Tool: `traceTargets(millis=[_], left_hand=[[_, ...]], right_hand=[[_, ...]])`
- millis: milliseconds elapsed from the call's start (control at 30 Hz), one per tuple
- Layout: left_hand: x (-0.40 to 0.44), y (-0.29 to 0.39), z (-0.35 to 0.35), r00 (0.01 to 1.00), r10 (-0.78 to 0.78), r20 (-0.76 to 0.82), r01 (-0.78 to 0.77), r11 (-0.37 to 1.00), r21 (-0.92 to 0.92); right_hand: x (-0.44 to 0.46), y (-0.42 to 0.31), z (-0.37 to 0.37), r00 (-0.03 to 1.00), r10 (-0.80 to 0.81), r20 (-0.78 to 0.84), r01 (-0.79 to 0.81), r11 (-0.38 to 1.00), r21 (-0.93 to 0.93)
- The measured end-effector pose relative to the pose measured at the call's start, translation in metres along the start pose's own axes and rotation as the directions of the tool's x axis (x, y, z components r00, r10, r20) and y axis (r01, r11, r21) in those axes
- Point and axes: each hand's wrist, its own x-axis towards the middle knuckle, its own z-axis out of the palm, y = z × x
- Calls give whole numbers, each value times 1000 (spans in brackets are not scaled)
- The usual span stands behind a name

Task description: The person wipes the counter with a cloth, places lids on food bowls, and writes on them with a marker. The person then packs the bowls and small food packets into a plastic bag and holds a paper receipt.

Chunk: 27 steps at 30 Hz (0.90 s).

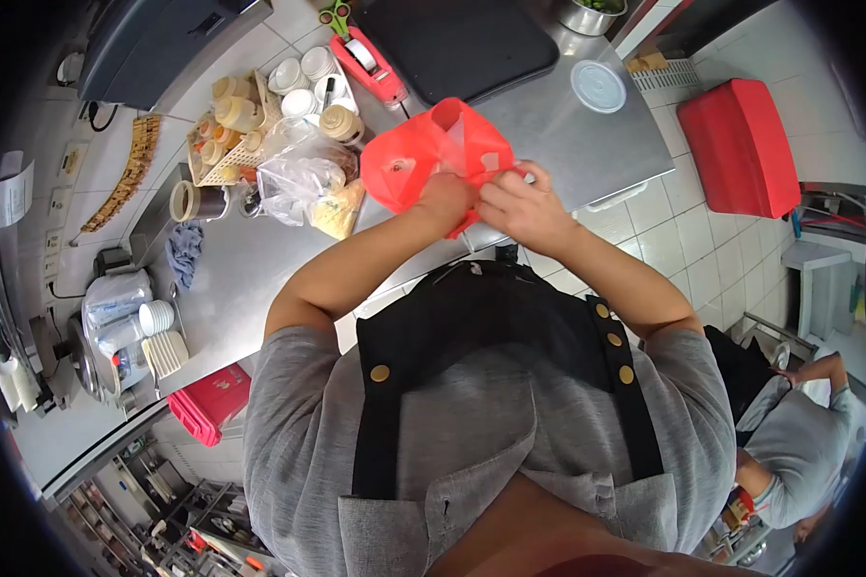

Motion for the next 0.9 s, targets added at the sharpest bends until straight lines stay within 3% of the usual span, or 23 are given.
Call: traceTargets(millis=[67,133,167,200,233,300,333,367,400,433,467,500,533,600,633,667,733,800,833,867,900], left_hand=[[0,-2,17,993,-44,-111,30,992,-125],[5,-19,57,975,-95,-200,60,983,-174],[8,-25,67,948,-156,-277,94,970,-225],[-7,-16,32,954,-234,-187,204,965,-166],[-30,-4,-14,943,-318,-101,309,946,-96],[-61,3,-45,903,-355,-242,369,929,15],[-71,2,-52,898,-365,-247,380,925,13],[-81,1,-57,840,-369,-397,333,929,-160],[-90,1,-63,747,-399,-532,262,912,-317],[-100,4,-71,738,-430,-520,163,862,-480],[-109,9,-77,711,-485,-509,223,842,-491],[-116,15,-83,760,-510,-402,165,750,-640],[-124,22,-83,805,-512,-300,107,623,-775],[-132,33,-65,867,-427,-259,9,532,-846],[-135,38,-63,918,-312,-244,-52,515,-855],[-138,41,-58,952,-243,-189,-86,380,-921],[-148,40,-58,948,-282,-149,-46,342,-939],[-146,32,-32,738,-566,-368,-97,450,-888],[-145,32,-42,555,-722,-412,59,529,-847],[-141,26,-38,414,-770,-486,184,593,-784],[-133,20,-37,341,-710,-616,236,699,-675]], right_hand=[[-7,10,0,998,-45,54,44,999,19],[-17,34,4,976,67,-205,10,936,351],[-35,61,23,954,90,-285,11,942,334],[-46,85,36,934,291,-208,-220,926,307],[-56,109,49,865,482,-139,-437,860,264],[-86,165,90,662,743,-102,-733,670,117],[-103,185,109,620,781,-76,-783,609,-125],[-120,202,123,576,815,-62,-776,521,-356],[-136,214,130,553,833,-21,-764,497,-411],[-148,221,135,538,843,24,-745,489,-454],[-149,225,132,530,844,78,-742,506,-440],[-148,225,129,527,839,136,-735,530,-423],[-160,226,138,603,792,99,-724,595,-350],[-164,206,146,683,727,67,-703,680,-210],[-165,194,141,696,714,80,-700,699,-147],[-166,182,140,712,696,89,-684,717,-134],[-173,162,141,705,697,135,-702,712,-10],[-174,156,137,693,707,142,-712,702,-15],[-168,155,135,674,724,145,-726,686,-53],[-161,152,133,654,742,147,-738,668,-89],[-152,150,130,670,732,122,-717,681,-146]])
